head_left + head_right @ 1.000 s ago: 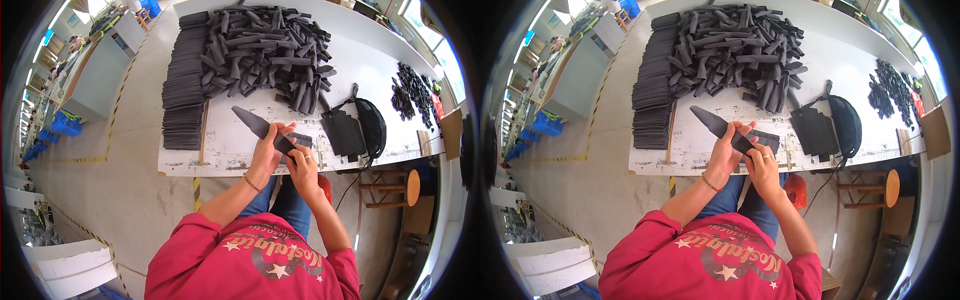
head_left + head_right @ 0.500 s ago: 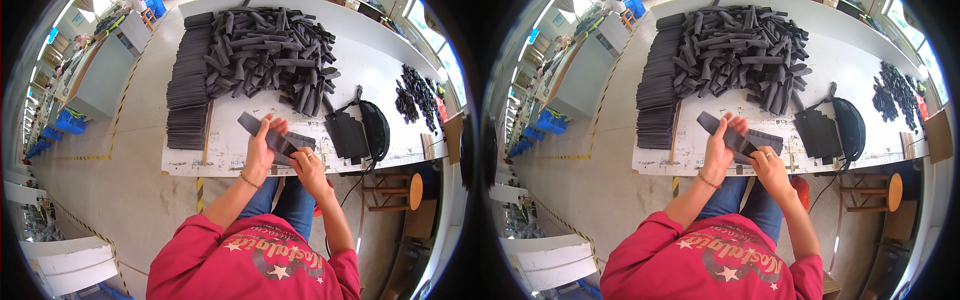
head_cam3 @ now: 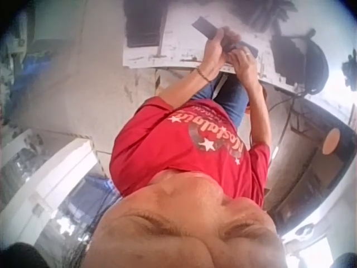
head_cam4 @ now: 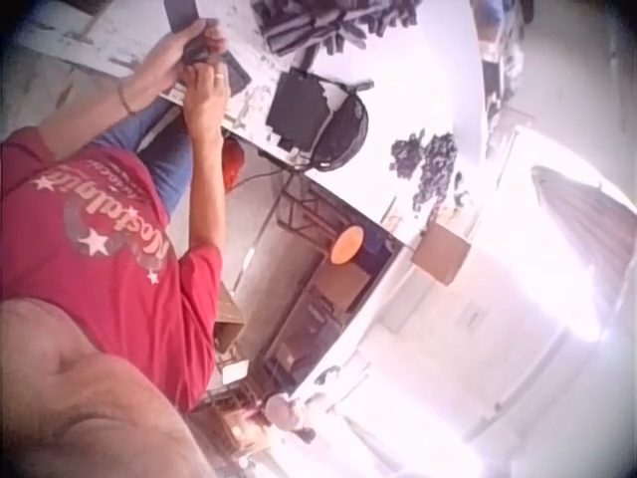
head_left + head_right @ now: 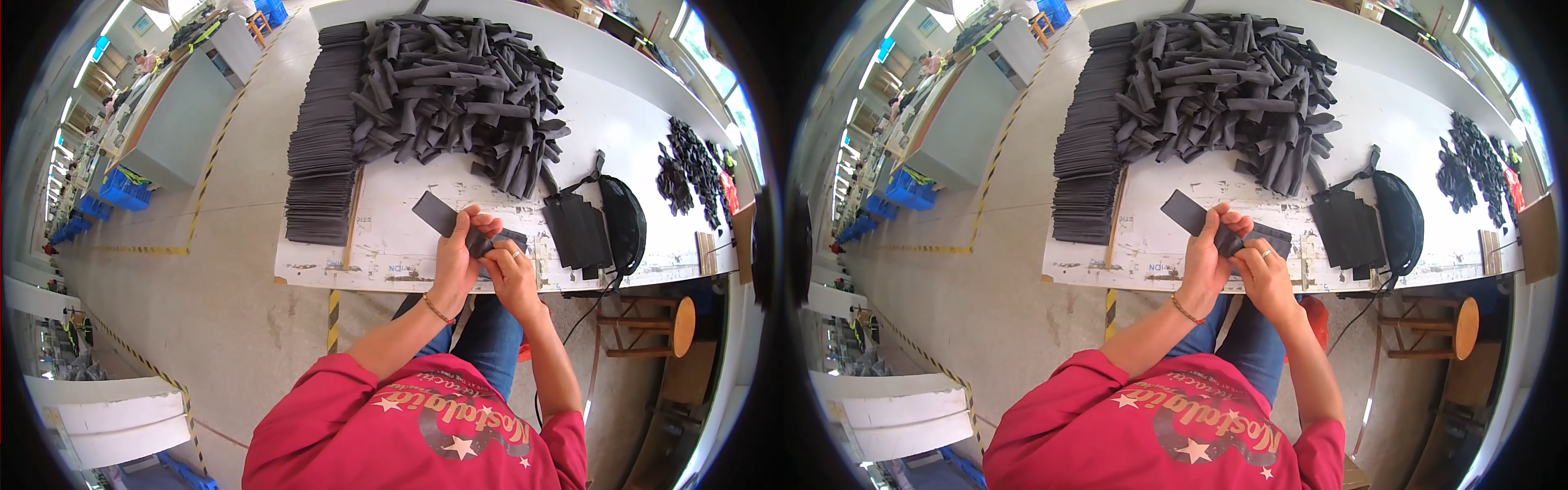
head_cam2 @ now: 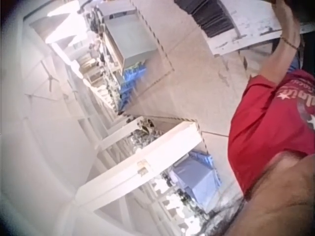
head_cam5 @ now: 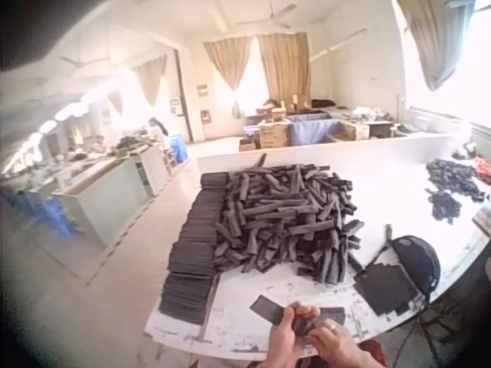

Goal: Assembling gray foam components by fitting them together at a factory workbench.

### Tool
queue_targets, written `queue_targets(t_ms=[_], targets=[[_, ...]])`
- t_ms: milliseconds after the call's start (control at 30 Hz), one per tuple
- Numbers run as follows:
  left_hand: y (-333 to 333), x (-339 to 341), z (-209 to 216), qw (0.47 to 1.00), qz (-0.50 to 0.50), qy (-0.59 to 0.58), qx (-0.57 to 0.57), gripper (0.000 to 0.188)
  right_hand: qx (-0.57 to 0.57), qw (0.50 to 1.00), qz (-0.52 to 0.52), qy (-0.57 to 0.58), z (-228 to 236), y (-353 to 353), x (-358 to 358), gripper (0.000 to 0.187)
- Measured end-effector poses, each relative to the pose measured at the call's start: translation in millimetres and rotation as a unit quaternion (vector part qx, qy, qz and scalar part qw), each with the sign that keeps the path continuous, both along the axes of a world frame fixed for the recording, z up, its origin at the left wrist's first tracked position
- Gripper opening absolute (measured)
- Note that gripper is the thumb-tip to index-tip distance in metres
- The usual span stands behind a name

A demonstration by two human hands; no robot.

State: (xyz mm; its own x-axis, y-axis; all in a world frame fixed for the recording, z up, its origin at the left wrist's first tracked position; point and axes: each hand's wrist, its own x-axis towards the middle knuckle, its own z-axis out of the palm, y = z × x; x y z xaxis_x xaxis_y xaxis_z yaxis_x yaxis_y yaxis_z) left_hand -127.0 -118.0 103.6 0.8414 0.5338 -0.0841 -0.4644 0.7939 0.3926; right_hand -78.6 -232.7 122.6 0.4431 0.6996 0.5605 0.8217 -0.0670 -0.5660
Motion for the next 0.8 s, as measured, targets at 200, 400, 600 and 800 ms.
queue_targets(t_ms=[200, 400, 600, 800], targets=[[2.7, -0.3, -0.3, 1.0, -0.002, -0.005, -0.011, 0.033, -0.005, 1.0, 0.001, 0.008, 0.1, 0.5, -0.5, 0.016], [10.7, 0.4, -1.1, 1.0, -0.008, 0.009, -0.021, 0.031, 0.009, 1.0, 0.01, -0.013, -0.6, -0.4, 0.3, 0.014], [14.1, -1.2, -2.5, 0.999, -0.022, 0.017, -0.024, 0.029, -0.029, 0.999, 0.01, -0.025, 1.7, -3.9, -2.2, 0.017], [18.2, -3.0, 0.3, 0.999, -0.038, 0.019, -0.028, 0.029, -0.034, 0.999, 0.012, -0.023, -0.3, -4.8, -3.5, 0.017]])
